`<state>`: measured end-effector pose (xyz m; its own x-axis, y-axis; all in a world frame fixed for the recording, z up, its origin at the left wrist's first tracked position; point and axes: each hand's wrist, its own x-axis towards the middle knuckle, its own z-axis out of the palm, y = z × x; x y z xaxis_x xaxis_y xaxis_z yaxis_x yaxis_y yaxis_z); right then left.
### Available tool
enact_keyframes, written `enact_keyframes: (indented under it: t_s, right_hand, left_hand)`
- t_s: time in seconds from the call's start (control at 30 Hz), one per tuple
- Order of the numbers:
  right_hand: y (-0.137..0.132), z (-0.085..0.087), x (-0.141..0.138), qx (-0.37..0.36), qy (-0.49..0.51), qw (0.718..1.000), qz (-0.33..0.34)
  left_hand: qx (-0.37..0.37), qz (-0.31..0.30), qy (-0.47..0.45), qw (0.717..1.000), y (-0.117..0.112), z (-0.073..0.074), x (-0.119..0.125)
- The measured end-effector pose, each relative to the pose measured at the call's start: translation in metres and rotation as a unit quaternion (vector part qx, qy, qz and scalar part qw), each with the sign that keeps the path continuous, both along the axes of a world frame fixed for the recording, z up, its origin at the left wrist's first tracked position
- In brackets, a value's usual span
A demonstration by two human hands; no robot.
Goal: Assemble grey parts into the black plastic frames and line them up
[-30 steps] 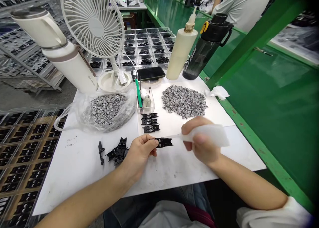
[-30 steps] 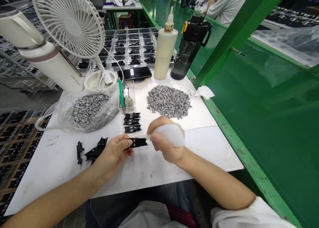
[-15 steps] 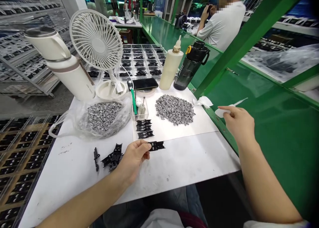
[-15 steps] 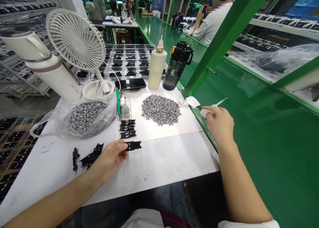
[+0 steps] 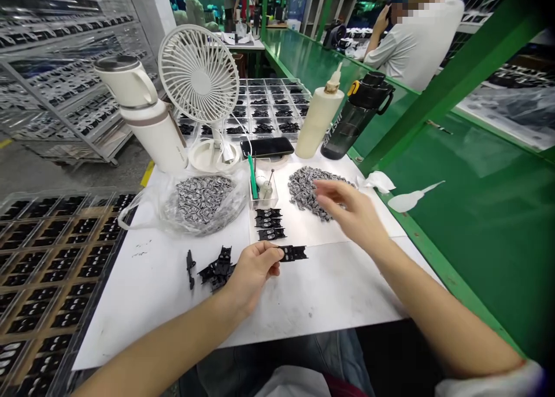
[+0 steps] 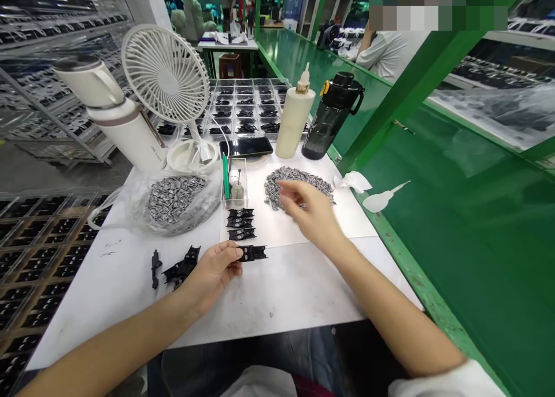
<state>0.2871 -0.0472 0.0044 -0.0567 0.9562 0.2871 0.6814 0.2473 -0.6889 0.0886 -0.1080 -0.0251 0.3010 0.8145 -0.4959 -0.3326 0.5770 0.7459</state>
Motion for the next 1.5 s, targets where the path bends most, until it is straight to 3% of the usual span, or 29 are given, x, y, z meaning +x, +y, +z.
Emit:
enact_keyframes:
  t_s: [0.17,0.23,0.33,0.43,0.53,0.63,0.83,0.97,1.13,1.5]
  right_hand:
    - [0.054,0.005,-0.058,-0.096,0.056,0.988,0.103]
    - [0.063,0.004,-0.066,-0.061,0.078,0.988,0.115]
    - [0.064,0.005,-0.071,0.011,0.057,0.995,0.083]
    - [0.06,0.009,-0.07,-0.017,0.023,0.994,0.105]
    - [0.046,0.019,-0.063,0.046,0.145,0.983,0.103]
    - [0.019,0.025,-0.052,0.125,0.274,0.95,0.088]
    - [-0.028,0.006,-0.038,0.028,0.39,0.913,0.113]
    - [-0.03,-0.006,-0.039,-0.01,0.41,0.905,0.116]
    - [-0.028,-0.007,-0.04,-0.041,0.416,0.899,0.129]
    - [-0.027,-0.01,-0.042,-0.036,0.401,0.908,0.119]
  left_hand:
    - [-0.001,0.006,-0.004,1.0,-0.001,-0.002,-0.001]
    - [-0.001,0.006,-0.006,1.0,-0.001,-0.002,-0.002]
    - [-0.001,0.005,-0.01,1.0,-0.001,-0.002,-0.002]
    - [-0.004,0.011,-0.012,1.0,0.0,-0.001,-0.002]
    - [-0.014,0.013,-0.011,1.0,0.001,0.0,-0.001]
    - [-0.014,0.009,-0.009,1.0,0.0,0.0,-0.002]
    - [0.001,0.007,-0.007,1.0,0.0,-0.003,-0.001]
    - [-0.003,0.005,-0.009,1.0,0.001,-0.003,-0.001]
    - [0.0,-0.005,0.0,1.0,0.0,-0.001,-0.002]
    - [0.006,-0.008,-0.006,1.0,-0.001,-0.003,-0.002]
